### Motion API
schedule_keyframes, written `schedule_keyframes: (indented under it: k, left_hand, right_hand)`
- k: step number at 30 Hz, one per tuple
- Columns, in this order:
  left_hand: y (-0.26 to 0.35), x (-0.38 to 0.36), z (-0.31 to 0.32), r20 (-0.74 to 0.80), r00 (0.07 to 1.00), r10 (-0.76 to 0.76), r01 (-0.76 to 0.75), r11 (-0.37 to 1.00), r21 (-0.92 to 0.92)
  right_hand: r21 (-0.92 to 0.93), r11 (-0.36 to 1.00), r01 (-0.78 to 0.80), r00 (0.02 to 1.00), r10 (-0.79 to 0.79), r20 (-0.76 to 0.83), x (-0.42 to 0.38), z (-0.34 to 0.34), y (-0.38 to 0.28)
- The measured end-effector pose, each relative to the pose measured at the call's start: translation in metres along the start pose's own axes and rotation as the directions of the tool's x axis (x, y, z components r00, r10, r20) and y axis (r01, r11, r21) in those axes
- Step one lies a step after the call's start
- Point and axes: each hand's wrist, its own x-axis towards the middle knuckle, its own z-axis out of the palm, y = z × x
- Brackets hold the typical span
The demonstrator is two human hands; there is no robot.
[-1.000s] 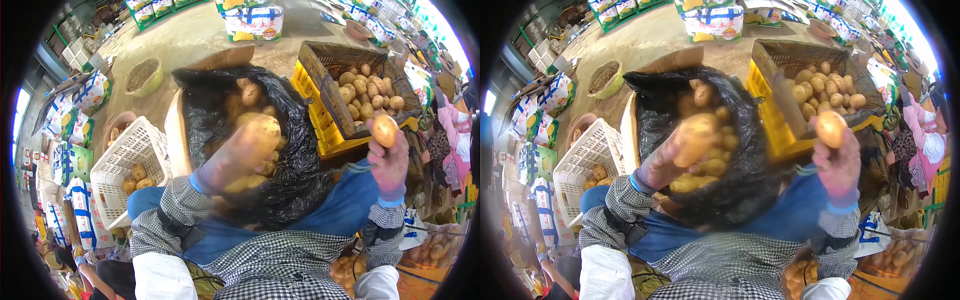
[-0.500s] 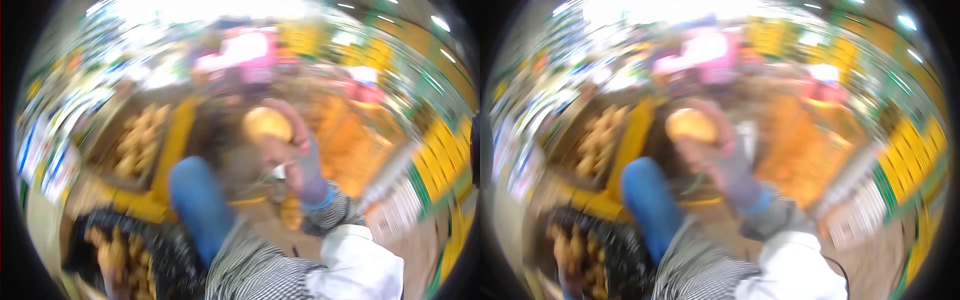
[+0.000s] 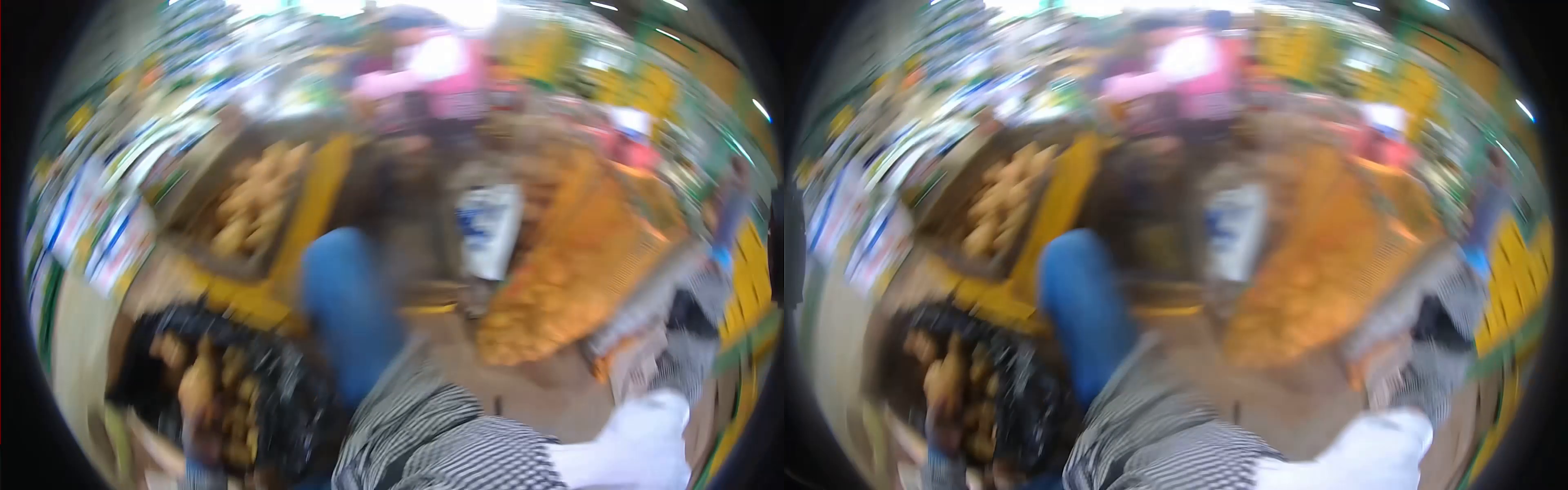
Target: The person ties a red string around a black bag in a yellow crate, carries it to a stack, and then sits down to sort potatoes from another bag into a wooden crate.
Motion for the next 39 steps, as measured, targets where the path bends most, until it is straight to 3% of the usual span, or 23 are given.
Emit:
schedule_keyframes:
  k: [1, 3, 5, 7, 9, 11, 12, 13, 15, 16, 17, 18, 19, 21, 23, 24, 25, 26, 27, 29, 32, 36, 39]
  left_hand:
    - [0.001, -0.016, -0.008, -0.033, 0.999, 0.018, -0.017, 1.0, 0.004]
    - [-0.003, -0.045, -0.021, -0.08, 0.995, 0.06, -0.06, 0.998, 0.006]
    - [-0.008, -0.069, -0.024, -0.094, 0.991, 0.1, -0.107, 0.992, -0.073]
    - [-0.01, -0.076, -0.019, -0.13, 0.989, 0.074, -0.106, 0.959, -0.262]
    - [-0.01, -0.084, -0.005, -0.214, 0.977, 0.025, -0.112, 0.907, -0.406]
    - [-0.037, -0.078, -0.006, -0.309, 0.936, 0.167, -0.233, 0.953, -0.192]
    - [-0.054, -0.073, -0.009, -0.34, 0.911, 0.235, -0.275, 0.959, -0.075]
    - [-0.077, -0.067, -0.015, -0.364, 0.859, 0.36, -0.366, 0.929, 0.056]
    - [-0.084, -0.06, -0.018, -0.446, 0.85, 0.28, -0.153, 0.942, 0.298]
    - [-0.073, -0.064, -0.016, -0.435, 0.825, 0.362, -0.137, 0.874, 0.467]
    - [-0.062, -0.067, -0.013, -0.421, 0.793, 0.441, -0.104, 0.778, 0.619]
    - [-0.039, -0.072, -0.001, -0.438, 0.823, 0.362, 0.057, 0.714, 0.697]
    - [-0.019, -0.075, 0.01, -0.461, 0.842, 0.282, 0.207, 0.62, 0.757]
    - [-0.024, -0.078, 0.001, -0.456, 0.869, 0.193, 0.237, 0.647, 0.725]
    - [-0.057, -0.089, -0.029, -0.387, 0.901, 0.197, 0.017, 0.874, 0.485]
    - [-0.058, -0.088, -0.033, -0.355, 0.922, 0.155, -0.027, 0.94, 0.341]
    - [-0.059, -0.087, -0.034, -0.319, 0.94, 0.122, -0.065, 0.981, 0.183]
    - [-0.06, -0.087, -0.033, -0.279, 0.956, 0.092, -0.09, 0.996, 0.018]
    - [-0.057, -0.086, -0.032, -0.256, 0.96, 0.109, -0.1, 0.994, 0.049]
    - [-0.047, -0.084, -0.032, -0.21, 0.966, 0.149, -0.125, 0.984, 0.123]
    - [-0.045, -0.085, -0.034, -0.285, 0.953, 0.102, -0.1, 0.995, 0.021]
    - [-0.043, -0.077, -0.038, -0.358, 0.925, 0.127, -0.112, 0.992, 0.063]
    - [-0.046, -0.074, -0.04, -0.421, 0.902, 0.096, -0.058, 0.993, 0.103]
  right_hand:
    - [-0.158, 0.977, 0.142, 0.968, -0.104, 0.229, -0.037, 0.022, -0.073]
    - [0.126, 0.951, 0.283, 0.855, -0.31, 0.417, -0.107, 0.073, -0.173]
    - [0.672, 0.74, 0.004, 0.741, -0.453, 0.495, -0.172, 0.151, -0.22]
    - [0.858, 0.507, -0.087, 0.616, -0.649, 0.446, -0.251, 0.23, -0.283]
    - [0.815, 0.567, -0.119, 0.445, -0.703, 0.555, -0.315, 0.242, -0.358]
    - [0.855, 0.518, 0.008, 0.449, -0.766, 0.46, -0.381, 0.242, -0.43]
    - [0.864, 0.475, -0.168, 0.387, -0.774, 0.501, -0.402, 0.231, -0.462]
    - [0.885, 0.381, -0.269, 0.385, -0.799, 0.461, -0.437, 0.228, -0.484]
    - [0.852, 0.339, -0.399, 0.315, -0.822, 0.475, -0.479, 0.203, -0.519]
    - [0.804, 0.448, -0.391, 0.223, -0.801, 0.555, -0.493, 0.188, -0.539]
    - [0.843, 0.366, -0.393, 0.347, -0.79, 0.505, -0.508, 0.187, -0.551]
    - [0.877, 0.289, -0.384, 0.464, -0.761, 0.453, -0.523, 0.191, -0.558]
    - [0.824, 0.308, -0.476, 0.386, -0.769, 0.51, -0.535, 0.198, -0.561]
    - [0.689, 0.349, -0.635, 0.221, -0.773, 0.594, -0.555, 0.216, -0.567]
    - [0.254, 0.444, -0.859, -0.206, -0.755, 0.622, -0.56, 0.24, -0.568]
    - [0.013, 0.488, -0.873, -0.4, -0.731, 0.553, -0.561, 0.254, -0.566]
    - [0.037, 0.526, -0.85, -0.45, -0.76, 0.468, -0.563, 0.265, -0.563]
    - [0.207, 0.495, -0.844, -0.387, -0.829, 0.404, -0.566, 0.274, -0.558]
    - [0.371, 0.434, -0.821, -0.324, -0.889, 0.322, -0.568, 0.282, -0.554]
    - [0.061, 0.467, -0.882, -0.439, -0.862, 0.253, -0.561, 0.295, -0.548]
    - [-0.195, 0.497, -0.846, -0.533, -0.804, 0.262, -0.528, 0.298, -0.547]
    - [-0.514, 0.414, -0.751, -0.594, -0.764, 0.252, -0.53, 0.303, -0.526]
    - [-0.444, 0.431, -0.785, -0.596, -0.722, 0.352, -0.533, 0.303, -0.529]
